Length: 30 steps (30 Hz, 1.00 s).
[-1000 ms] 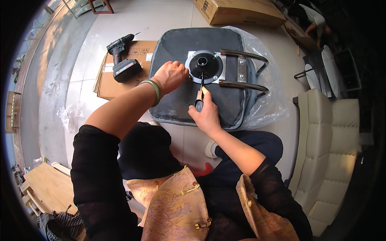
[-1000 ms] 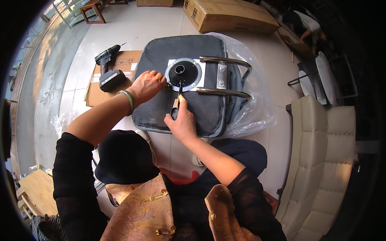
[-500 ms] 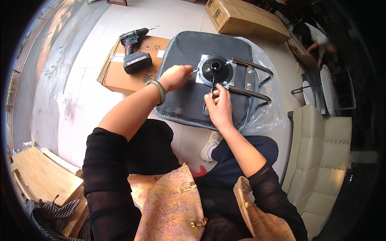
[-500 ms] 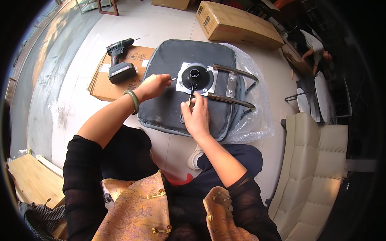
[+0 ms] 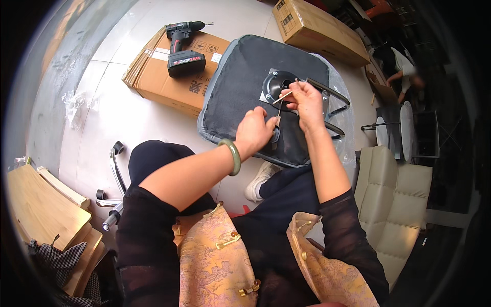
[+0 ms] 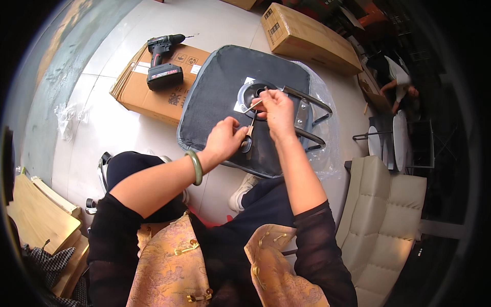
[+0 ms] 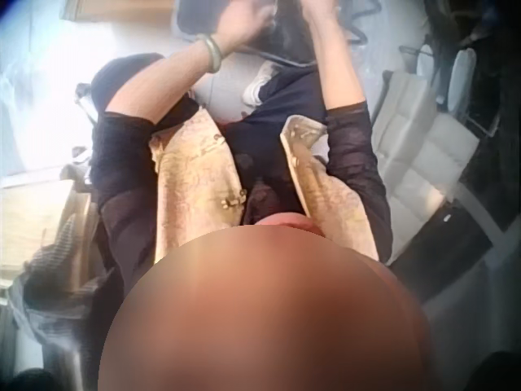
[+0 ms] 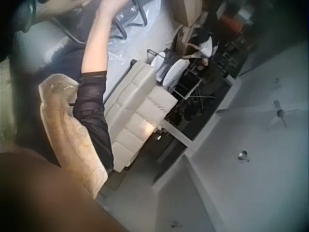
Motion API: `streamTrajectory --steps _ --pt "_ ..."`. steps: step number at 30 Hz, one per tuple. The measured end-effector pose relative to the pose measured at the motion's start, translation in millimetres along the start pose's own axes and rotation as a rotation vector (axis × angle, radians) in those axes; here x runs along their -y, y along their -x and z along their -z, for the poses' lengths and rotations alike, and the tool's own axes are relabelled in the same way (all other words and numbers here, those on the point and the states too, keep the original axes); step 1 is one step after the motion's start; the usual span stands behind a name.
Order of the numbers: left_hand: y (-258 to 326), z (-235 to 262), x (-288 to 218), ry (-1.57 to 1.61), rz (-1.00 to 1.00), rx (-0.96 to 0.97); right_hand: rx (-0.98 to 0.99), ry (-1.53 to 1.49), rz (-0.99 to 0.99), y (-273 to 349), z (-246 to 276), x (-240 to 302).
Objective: The person assembles an office chair by attaching a metal base to the underside of a cushioned seat using an Allen key. The person tightens multiple bolts, flips the seat, and wraps the assembled unit in bubble wrap.
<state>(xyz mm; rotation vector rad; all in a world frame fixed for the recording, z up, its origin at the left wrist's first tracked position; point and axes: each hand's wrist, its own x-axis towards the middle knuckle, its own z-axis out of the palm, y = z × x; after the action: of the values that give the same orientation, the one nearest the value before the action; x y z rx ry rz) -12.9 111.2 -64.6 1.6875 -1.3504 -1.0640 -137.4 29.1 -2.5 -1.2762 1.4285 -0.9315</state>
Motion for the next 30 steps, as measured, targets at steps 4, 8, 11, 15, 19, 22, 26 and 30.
streamTrajectory --steps 4,8,11,15,19,22,26,30 --pt "25.7 -34.6 1.3 0.601 0.373 0.276 0.157 0.210 0.073 -24.2 38.2 28.1" --pt "35.5 -45.9 1.6 0.582 0.361 0.075 0.250 0.716 0.347 -58.8 37.7 38.0" --pt "49.2 -47.0 -2.4 0.405 0.247 -0.108 0.332 1.005 0.576 -89.5 27.9 38.3" --pt "52.2 -47.0 -11.6 0.384 0.227 -0.173 0.458 1.147 0.650 -125.8 13.4 29.9" --pt "48.5 -56.6 -27.6 0.607 0.359 -0.121 0.626 1.287 0.717 -145.7 10.1 21.6" --pt "46.7 -62.7 -34.2 0.703 0.449 -0.126 0.693 1.266 0.762 -151.2 10.5 18.5" --pt "46.2 -64.3 -37.0 0.780 0.513 -0.107 0.772 1.202 0.767 -152.7 9.2 20.5" --pt "45.0 -62.9 -37.8 0.851 0.546 -0.092 0.829 1.255 0.810 -153.7 4.3 26.6"
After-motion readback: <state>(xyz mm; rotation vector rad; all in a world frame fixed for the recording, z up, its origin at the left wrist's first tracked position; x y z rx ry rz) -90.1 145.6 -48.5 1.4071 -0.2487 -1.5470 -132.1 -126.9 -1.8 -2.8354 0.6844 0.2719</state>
